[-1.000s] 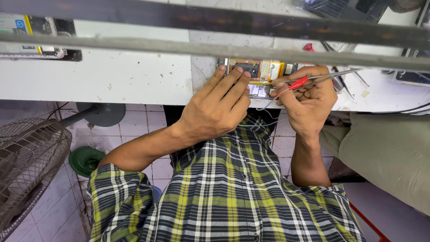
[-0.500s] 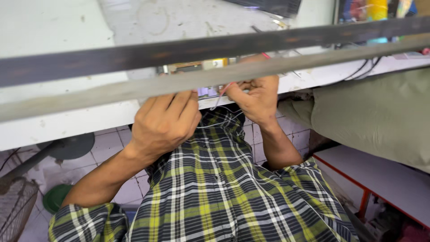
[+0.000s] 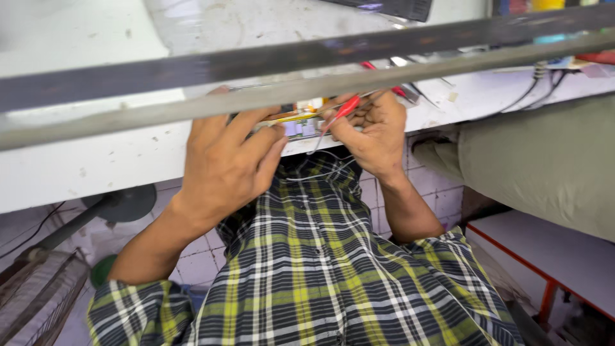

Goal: The person uses a multimeter probe to test points on the motherboard of a disassembled smartphone. They repeatedly touch the probe to various components and connectors on the circuit board while holding the phone steady.

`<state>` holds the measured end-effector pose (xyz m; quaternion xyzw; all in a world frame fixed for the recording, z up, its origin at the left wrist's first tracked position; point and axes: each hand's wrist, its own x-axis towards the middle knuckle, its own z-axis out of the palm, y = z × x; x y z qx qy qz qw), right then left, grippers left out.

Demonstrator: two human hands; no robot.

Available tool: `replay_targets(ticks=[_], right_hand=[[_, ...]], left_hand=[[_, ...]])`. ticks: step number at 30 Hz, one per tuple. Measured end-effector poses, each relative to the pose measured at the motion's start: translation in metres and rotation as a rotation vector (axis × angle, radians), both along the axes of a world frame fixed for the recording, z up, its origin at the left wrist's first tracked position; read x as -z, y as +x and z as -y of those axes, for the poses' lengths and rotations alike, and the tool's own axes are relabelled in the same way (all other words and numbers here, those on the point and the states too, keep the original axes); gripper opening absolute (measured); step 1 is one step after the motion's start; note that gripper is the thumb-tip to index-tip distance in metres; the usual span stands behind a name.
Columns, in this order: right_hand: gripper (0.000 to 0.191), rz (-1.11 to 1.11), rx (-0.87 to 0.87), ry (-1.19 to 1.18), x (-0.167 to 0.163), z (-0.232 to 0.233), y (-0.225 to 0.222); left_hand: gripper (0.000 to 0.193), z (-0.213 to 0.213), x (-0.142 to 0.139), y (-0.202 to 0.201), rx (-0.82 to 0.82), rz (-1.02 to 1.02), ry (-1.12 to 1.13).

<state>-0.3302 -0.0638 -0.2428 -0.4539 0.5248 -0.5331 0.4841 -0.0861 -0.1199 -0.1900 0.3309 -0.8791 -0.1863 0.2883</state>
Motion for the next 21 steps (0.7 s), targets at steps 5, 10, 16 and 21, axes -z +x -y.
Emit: replay_targets(ticks=[5, 10, 16, 21], right_hand=[[0.027, 0.005, 0.007, -0.026, -0.006, 0.001, 0.002], [0.027, -0.022, 0.011, -0.011, -0.010, 0.003, 0.002], [0.027, -0.051, 0.014, -0.015, -0.006, 0.001, 0.001], [0.027, -0.010, -0.004, -0.060, -0.003, -0.002, -0.003]], left_hand=[[0.012, 0.011, 0.003, 0.004, -0.064, 0.000, 0.217], [0.061, 0.019, -0.001, 0.001, -0.036, 0.084, 0.104], [0.070, 0.022, -0.008, -0.005, 0.008, 0.177, 0.171], [0.072, 0.046, -0.008, -0.015, 0.110, 0.156, 0.286]])
